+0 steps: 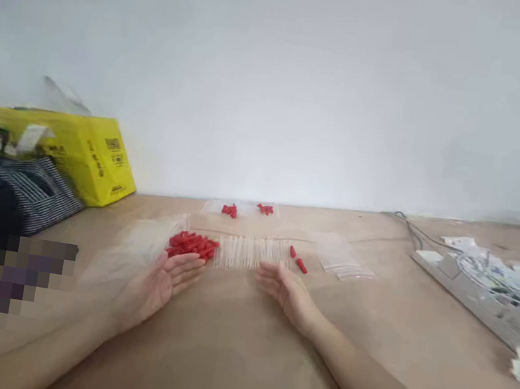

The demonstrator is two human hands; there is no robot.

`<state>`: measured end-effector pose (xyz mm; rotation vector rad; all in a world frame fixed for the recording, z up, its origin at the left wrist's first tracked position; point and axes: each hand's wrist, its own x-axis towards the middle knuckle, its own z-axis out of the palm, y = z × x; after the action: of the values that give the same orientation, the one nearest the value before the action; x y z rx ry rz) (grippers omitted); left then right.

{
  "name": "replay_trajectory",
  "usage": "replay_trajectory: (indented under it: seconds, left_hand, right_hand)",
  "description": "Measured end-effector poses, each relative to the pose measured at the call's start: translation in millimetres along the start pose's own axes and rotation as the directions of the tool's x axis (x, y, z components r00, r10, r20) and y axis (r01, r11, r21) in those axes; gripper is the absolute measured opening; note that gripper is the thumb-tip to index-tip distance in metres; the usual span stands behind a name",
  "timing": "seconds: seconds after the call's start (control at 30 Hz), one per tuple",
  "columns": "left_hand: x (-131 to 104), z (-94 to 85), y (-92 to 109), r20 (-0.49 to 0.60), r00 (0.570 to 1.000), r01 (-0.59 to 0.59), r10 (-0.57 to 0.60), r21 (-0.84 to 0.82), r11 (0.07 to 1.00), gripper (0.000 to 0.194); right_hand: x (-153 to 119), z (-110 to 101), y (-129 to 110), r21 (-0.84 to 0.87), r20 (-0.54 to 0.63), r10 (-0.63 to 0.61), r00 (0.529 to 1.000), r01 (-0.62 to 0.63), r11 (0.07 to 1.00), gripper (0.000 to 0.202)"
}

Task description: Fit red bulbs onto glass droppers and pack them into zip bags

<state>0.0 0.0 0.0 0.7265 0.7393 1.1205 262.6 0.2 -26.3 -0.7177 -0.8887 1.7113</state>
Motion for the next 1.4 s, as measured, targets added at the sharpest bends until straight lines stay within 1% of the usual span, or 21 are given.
replay_trajectory:
  seconds: [0.07, 0.13, 0.2, 0.3, 0.43, 0.53, 0.63, 0.7, 0.77, 0.87, 1.03, 1.2, 1.27, 1.3, 1.33, 1.37, 1.4]
  left_hand:
    - [2.4, -3.0, -2.8, -0.066, 0.996, 0.058, -0.057, 0.026, 0.998, 0.041]
    - [3.9, -4.7, -5.0, -0.096, 0.991, 0.099, -0.094, 0.047, 0.994, 0.038]
    - [4.3, -4.7, -6.1, -0.084, 0.99, 0.122, -0.116, 0.069, 0.99, 0.037]
    - [3.6, -3.3, -5.9, -0.051, 0.992, 0.122, -0.118, 0.082, 0.989, 0.041]
    - [3.0, -4.3, -5.5, -0.045, 0.992, 0.121, -0.116, 0.115, 0.986, 0.04]
    - [2.3, -6.9, -7.9, -0.03, 0.997, 0.081, -0.077, 0.197, 0.977, 0.034]
    - [0.6, -8.3, -12.2, 0.017, 1.0, 0.002, -0.008, 0.348, 0.938, 0.024]
    - [-0.6, -8.2, -14.6, 0.058, 0.998, -0.048, 0.024, 0.449, 0.892, 0.026]
    - [-1.3, -7.8, -15.9, 0.083, 0.996, -0.077, 0.039, 0.519, 0.852, 0.03]
    - [-1.5, -7.3, -15.7, 0.094, 0.995, -0.086, 0.039, 0.57, 0.817, 0.034]
    - [-1.0, -8.1, -13.6, 0.094, 0.995, -0.081, 0.028, 0.621, 0.78, 0.037]
    - [-1.4, -9.3, -14.3, 0.125, 0.991, -0.112, 0.037, 0.67, 0.734, 0.035]
    - [-2.3, -10.1, -15.4, 0.149, 0.986, -0.158, 0.073, 0.716, 0.68, 0.031]
    - [-2.6, -11.0, -15.6, 0.161, 0.981, -0.193, 0.108, 0.75, 0.633, 0.029]
    - [-2.7, -12.3, -15.5, 0.175, 0.971, -0.237, 0.162, 0.792, 0.563, 0.027]
    - [-2.3, -13.9, -14.6, 0.196, 0.953, -0.286, 0.232, 0.838, 0.465, 0.024]
    - [-1.3, -15.8, -12.9, 0.23, 0.921, -0.335, 0.314, 0.879, 0.34, 0.021]
  right_hand:
    - [2.7, -3.4, -1.6, 0.047, -0.037, 0.07, 0.997, -0.068, 0.997, 0.042]
    - [4.9, -6.4, -2.5, 0.077, -0.061, 0.114, 0.992, -0.109, 0.991, 0.044]
    - [6.3, -8.6, -2.6, 0.084, -0.076, 0.127, 0.989, -0.121, 0.989, 0.044]
    - [6.9, -10.2, -2.1, 0.076, -0.071, 0.129, 0.989, -0.124, 0.989, 0.044]
    - [7.1, -10.1, -1.3, 0.067, -0.079, 0.133, 0.988, -0.127, 0.99, 0.043]
    - [7.6, -9.2, 0.6, 0.036, -0.086, 0.115, 0.99, -0.113, 0.993, 0.038]
    - [7.0, -7.8, 3.8, -0.063, -0.057, 0.081, 0.995, -0.085, 0.994, 0.026]
    - [5.8, -7.0, 5.9, -0.151, -0.023, 0.06, 0.998, -0.063, 0.986, 0.023]
    - [4.6, -6.6, 7.4, -0.227, 0.004, 0.042, 0.999, -0.04, 0.973, 0.026]
    - [3.9, -7.6, 8.5, -0.288, 0.026, 0.029, 0.999, -0.02, 0.957, 0.029]
    - [4.7, -10.0, 8.1, -0.316, 0.054, 0.034, 0.998, -0.015, 0.949, 0.029]
    - [3.7, -7.9, 7.3, -0.345, 0.059, 0.033, 0.998, -0.011, 0.939, 0.03]
    - [3.2, -6.6, 8.0, -0.363, 0.05, 0.018, 0.999, 0.002, 0.932, 0.031]
    - [3.2, -6.3, 8.4, -0.38, 0.041, 0.004, 0.999, 0.012, 0.925, 0.032]
    - [3.5, -6.2, 8.6, -0.411, 0.029, -0.015, 0.999, 0.026, 0.911, 0.032]
    - [4.1, -6.5, 8.5, -0.463, 0.017, -0.041, 0.999, 0.045, 0.885, 0.032]
    - [5.1, -7.1, 7.8, -0.533, 0.007, -0.082, 0.997, 0.073, 0.843, 0.031]
